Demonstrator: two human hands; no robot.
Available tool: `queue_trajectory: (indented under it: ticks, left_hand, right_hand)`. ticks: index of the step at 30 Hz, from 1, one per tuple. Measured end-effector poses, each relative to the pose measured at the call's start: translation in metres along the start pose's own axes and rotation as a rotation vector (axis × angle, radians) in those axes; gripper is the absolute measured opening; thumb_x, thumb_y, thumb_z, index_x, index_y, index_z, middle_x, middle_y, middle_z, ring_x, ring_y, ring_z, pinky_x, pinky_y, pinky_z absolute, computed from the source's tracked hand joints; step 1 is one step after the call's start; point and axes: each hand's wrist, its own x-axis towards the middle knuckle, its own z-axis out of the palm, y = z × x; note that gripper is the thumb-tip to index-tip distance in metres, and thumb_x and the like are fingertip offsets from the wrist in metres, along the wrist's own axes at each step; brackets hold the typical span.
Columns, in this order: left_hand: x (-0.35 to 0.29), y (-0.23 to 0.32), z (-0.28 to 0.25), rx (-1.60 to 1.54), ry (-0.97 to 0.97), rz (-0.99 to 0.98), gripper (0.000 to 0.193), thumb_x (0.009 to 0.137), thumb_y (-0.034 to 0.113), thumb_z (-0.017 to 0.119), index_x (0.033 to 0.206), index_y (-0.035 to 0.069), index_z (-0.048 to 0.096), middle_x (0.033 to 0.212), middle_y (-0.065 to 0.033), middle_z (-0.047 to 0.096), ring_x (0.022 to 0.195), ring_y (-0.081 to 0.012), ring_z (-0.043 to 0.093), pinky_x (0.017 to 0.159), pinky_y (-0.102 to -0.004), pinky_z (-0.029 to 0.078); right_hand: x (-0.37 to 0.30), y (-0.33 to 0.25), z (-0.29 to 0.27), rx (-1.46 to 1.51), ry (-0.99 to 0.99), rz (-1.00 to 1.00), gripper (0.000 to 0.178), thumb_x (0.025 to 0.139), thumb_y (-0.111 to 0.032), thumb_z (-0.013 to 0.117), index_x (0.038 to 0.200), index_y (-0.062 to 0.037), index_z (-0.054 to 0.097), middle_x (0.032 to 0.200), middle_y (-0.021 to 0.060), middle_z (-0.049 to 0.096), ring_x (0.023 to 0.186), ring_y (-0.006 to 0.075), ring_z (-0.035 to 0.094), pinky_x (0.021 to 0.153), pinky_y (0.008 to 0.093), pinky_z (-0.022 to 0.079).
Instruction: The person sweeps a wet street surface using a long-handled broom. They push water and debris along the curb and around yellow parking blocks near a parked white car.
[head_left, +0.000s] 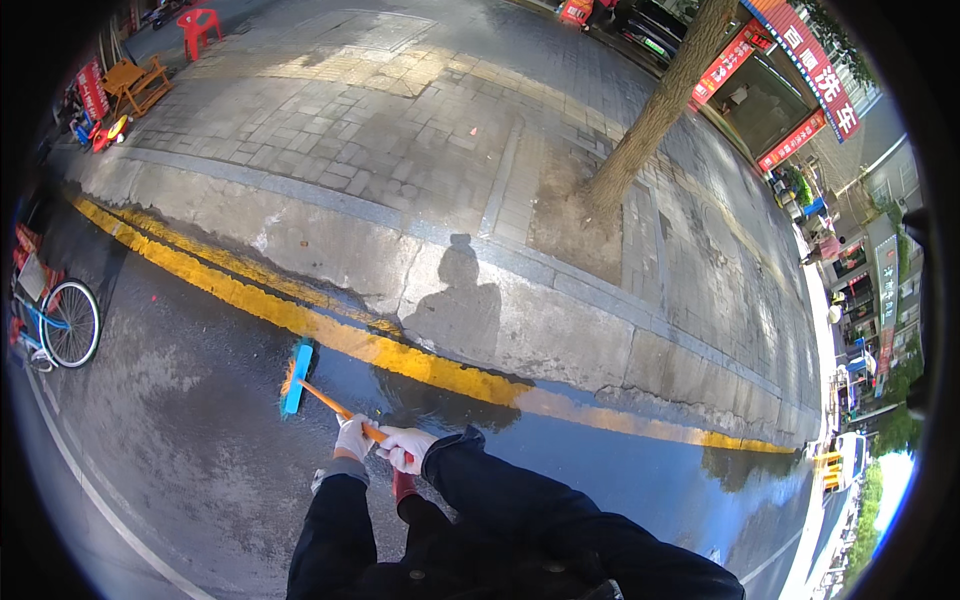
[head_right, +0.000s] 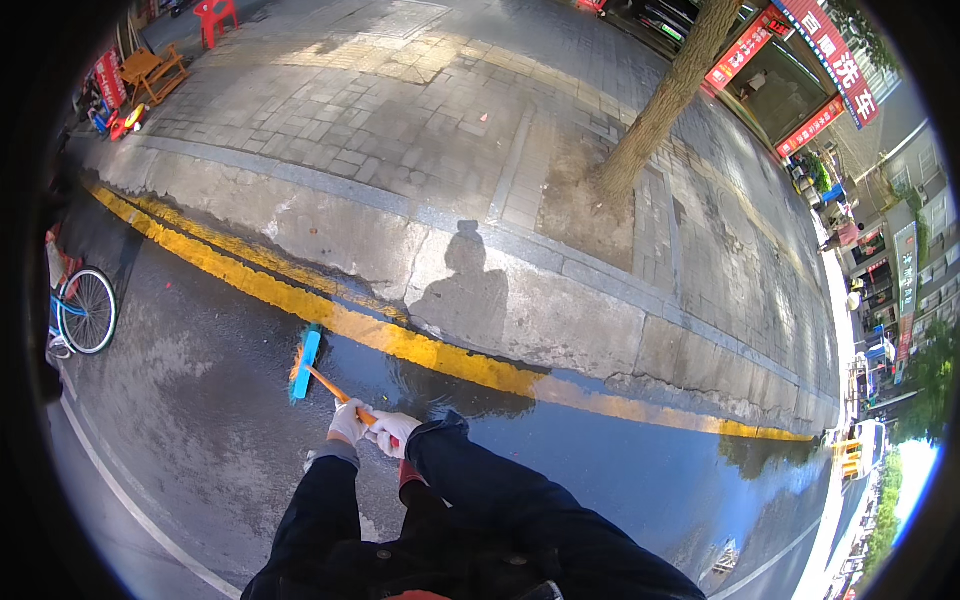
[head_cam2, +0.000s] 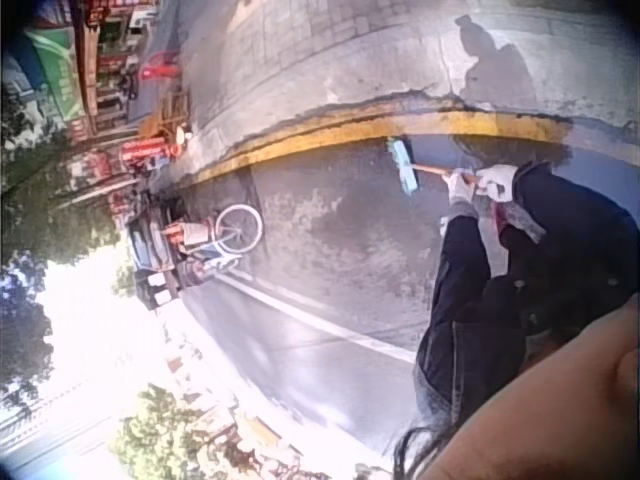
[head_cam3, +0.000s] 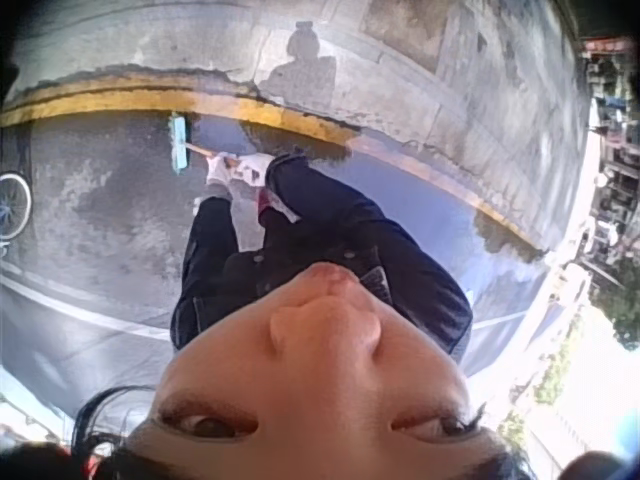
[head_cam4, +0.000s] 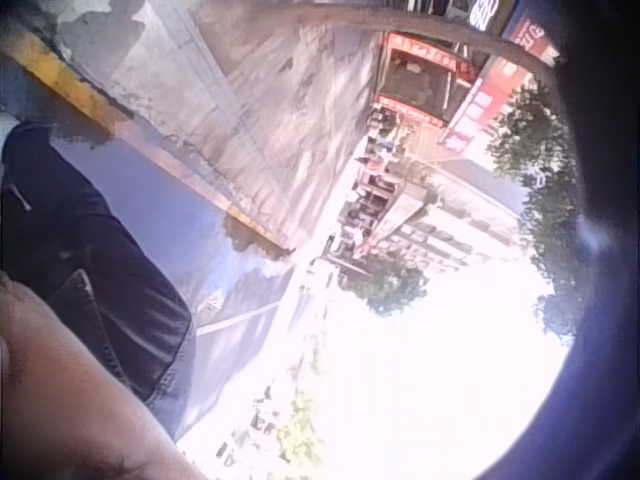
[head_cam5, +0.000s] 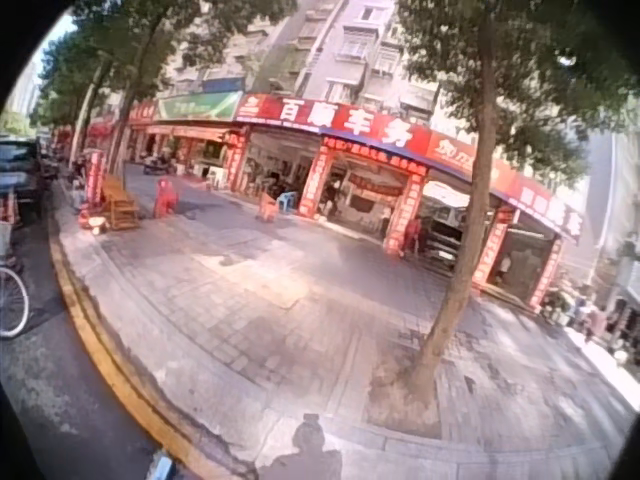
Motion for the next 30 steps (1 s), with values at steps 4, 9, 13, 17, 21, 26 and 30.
queue_trajectory:
  ticks: [4, 9, 13, 17, 21, 26, 30]
  left_hand:
    - [0.049, -0.076, -0.004, 0.203, -0.067, -0.059, 0.087, 0.084, 0.0, 0.046, 0.144, 0.042, -0.002, 0.08, -0.0069, 0.046, 0.06, -0.0207, 0.05, 0.054, -0.0401, 0.048]
    - [0.002, -0.238, 0.044, 1.791, -0.658, 0.736, 0.01, 0.083, 0.024, 0.057, 0.083, 0.018, 0.049, 0.064, -0.009, 0.058, 0.066, -0.0288, 0.06, 0.084, -0.0597, 0.025]
    - [-0.101, -0.371, 0.067, 2.12, -1.215, 0.894, 0.021, 0.08, 0.027, 0.065, 0.07, 0.008, 0.066, 0.065, -0.0091, 0.062, 0.074, -0.0285, 0.063, 0.103, -0.0592, 0.017]
    - [-0.155, -0.476, 0.085, 1.596, -1.056, -0.019, 0.028, 0.084, 0.012, 0.056, 0.112, 0.014, 0.05, 0.069, -0.0062, 0.056, 0.064, -0.0227, 0.059, 0.089, -0.0501, 0.034]
    - [-0.228, -0.466, 0.12, 0.857, -0.645, -0.653, 0.075, 0.086, 0.0, 0.041, 0.147, 0.024, 0.006, 0.074, -0.0068, 0.048, 0.059, -0.0178, 0.053, 0.054, -0.0357, 0.048]
    - [-0.285, -0.428, 0.134, 0.687, -0.598, -0.559, 0.074, 0.084, -0.001, 0.041, 0.147, 0.025, 0.01, 0.072, -0.0067, 0.047, 0.057, -0.0167, 0.05, 0.052, -0.0343, 0.046]
    - [-0.265, -0.372, 0.137, 0.569, -0.541, -0.411, 0.079, 0.084, -0.002, 0.041, 0.146, 0.032, 0.006, 0.073, -0.0065, 0.047, 0.058, -0.0179, 0.051, 0.053, -0.0348, 0.047]
  right_hand:
    - [-0.01, 0.019, -0.078, 0.14, 0.055, -0.018, 0.053, 0.088, -0.003, 0.049, 0.135, -0.0235, 0.037, 0.076, 0.0028, 0.048, 0.046, 0.0019, 0.037, 0.036, 0.0119, 0.032]
    - [-0.161, 0.064, -0.144, 0.263, 0.205, -0.129, 0.064, 0.089, -0.004, 0.049, 0.144, -0.0247, 0.026, 0.074, 0.0042, 0.05, 0.045, 0.0029, 0.036, 0.035, 0.0136, 0.029]
    - [-0.266, 0.151, -0.205, 0.426, 0.436, -0.226, 0.069, 0.088, -0.002, 0.049, 0.146, -0.0267, 0.023, 0.072, 0.0054, 0.052, 0.043, 0.0035, 0.035, 0.036, 0.0153, 0.027]
    - [-0.307, 0.195, -0.215, 0.383, 0.733, -0.322, 0.07, 0.086, -0.002, 0.051, 0.147, -0.0219, 0.023, 0.067, 0.0043, 0.052, 0.041, 0.0054, 0.036, 0.036, 0.0191, 0.029]
    - [-0.332, 0.218, -0.2, 0.123, 0.968, -0.374, 0.069, 0.084, -0.003, 0.052, 0.146, -0.0167, 0.025, 0.064, 0.0033, 0.051, 0.042, 0.0078, 0.039, 0.038, 0.0212, 0.032]
    - [-0.368, 0.227, -0.172, -0.215, 0.972, -0.39, 0.066, 0.085, -0.005, 0.051, 0.146, -0.012, 0.026, 0.067, 0.0038, 0.053, 0.044, 0.0081, 0.043, 0.04, 0.0209, 0.034]
    - [-0.37, 0.194, -0.167, -0.061, 0.636, -0.402, 0.072, 0.087, -0.006, 0.053, 0.148, -0.012, 0.017, 0.073, 0.0068, 0.056, 0.046, 0.0089, 0.046, 0.041, 0.0211, 0.037]
